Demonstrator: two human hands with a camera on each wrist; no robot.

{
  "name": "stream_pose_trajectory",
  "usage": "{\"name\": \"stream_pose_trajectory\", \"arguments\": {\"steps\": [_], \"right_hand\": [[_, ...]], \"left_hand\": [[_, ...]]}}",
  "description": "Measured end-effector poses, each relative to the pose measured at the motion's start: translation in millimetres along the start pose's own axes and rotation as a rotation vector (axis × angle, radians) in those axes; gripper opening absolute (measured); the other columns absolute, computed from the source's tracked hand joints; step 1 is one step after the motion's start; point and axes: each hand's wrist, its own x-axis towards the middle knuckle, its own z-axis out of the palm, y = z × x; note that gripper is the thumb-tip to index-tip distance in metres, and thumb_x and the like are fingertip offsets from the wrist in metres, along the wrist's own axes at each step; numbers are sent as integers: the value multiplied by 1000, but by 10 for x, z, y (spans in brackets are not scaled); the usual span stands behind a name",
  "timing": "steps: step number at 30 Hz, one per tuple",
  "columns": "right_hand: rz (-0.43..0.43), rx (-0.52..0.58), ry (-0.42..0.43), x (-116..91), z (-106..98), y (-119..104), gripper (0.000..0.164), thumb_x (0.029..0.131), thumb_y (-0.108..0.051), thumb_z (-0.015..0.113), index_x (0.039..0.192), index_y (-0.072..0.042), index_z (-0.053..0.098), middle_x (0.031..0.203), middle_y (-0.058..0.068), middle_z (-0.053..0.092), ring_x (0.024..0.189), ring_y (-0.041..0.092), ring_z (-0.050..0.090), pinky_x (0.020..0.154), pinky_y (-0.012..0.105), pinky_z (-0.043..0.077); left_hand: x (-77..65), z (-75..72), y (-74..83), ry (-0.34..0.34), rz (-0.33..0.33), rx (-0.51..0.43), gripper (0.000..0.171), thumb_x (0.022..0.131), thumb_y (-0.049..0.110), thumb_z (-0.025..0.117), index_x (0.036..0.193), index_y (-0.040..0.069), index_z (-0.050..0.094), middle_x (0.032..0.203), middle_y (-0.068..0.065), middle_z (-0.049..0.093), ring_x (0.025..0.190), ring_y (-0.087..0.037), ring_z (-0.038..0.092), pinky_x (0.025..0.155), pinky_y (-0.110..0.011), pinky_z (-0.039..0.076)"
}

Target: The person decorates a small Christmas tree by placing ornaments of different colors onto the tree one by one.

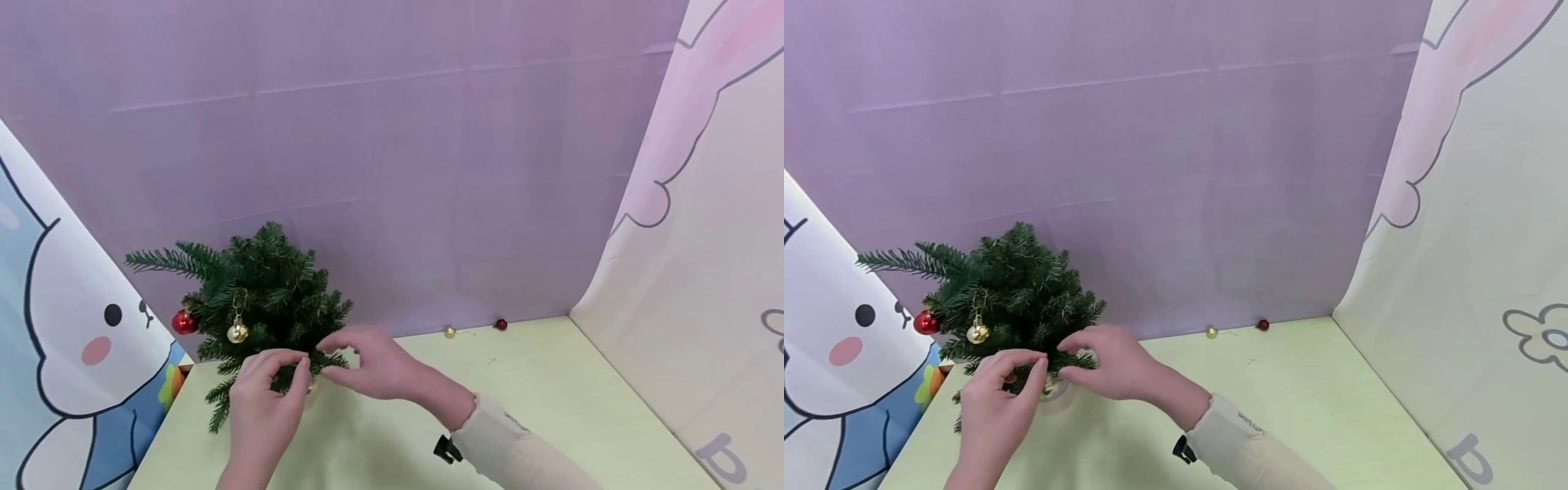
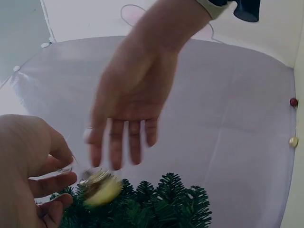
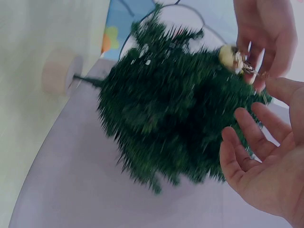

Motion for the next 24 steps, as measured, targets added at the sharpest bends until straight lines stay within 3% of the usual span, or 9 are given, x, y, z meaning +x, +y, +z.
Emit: {"name": "stream_pose_trajectory", "arguments": {"steps": [3,8,17,24], "right_hand": [[-62,-36,22,67,61,-64,26,96,-30,64,117,-18,70,112,-9,66,104,3,58,86,19,46],[-97,15,71,156,138,-75,13,94,-22,67,103,-17,76,98,-12,67,89,-4,57,73,13,47],[47,169,221,277,236,-39,10,94,-23,67,99,-20,76,91,-16,66,78,1,59,64,19,50],[42,121,300,350,264,-16,12,95,-24,65,98,-18,76,90,-14,64,72,-2,58,62,15,50]], "left_hand": [[21,-3,14,-4,35,38,9,80,6,79,87,12,76,90,3,69,87,-15,57,74,-35,44],[48,-45,21,-2,27,86,8,80,8,80,88,9,77,88,-1,70,85,-19,59,71,-40,48],[118,-37,-36,37,11,179,9,83,13,77,89,6,77,85,-6,71,75,-22,64,60,-42,52],[178,31,-72,80,52,248,10,85,13,74,90,4,76,83,-8,70,65,-20,64,52,-40,51]]}}
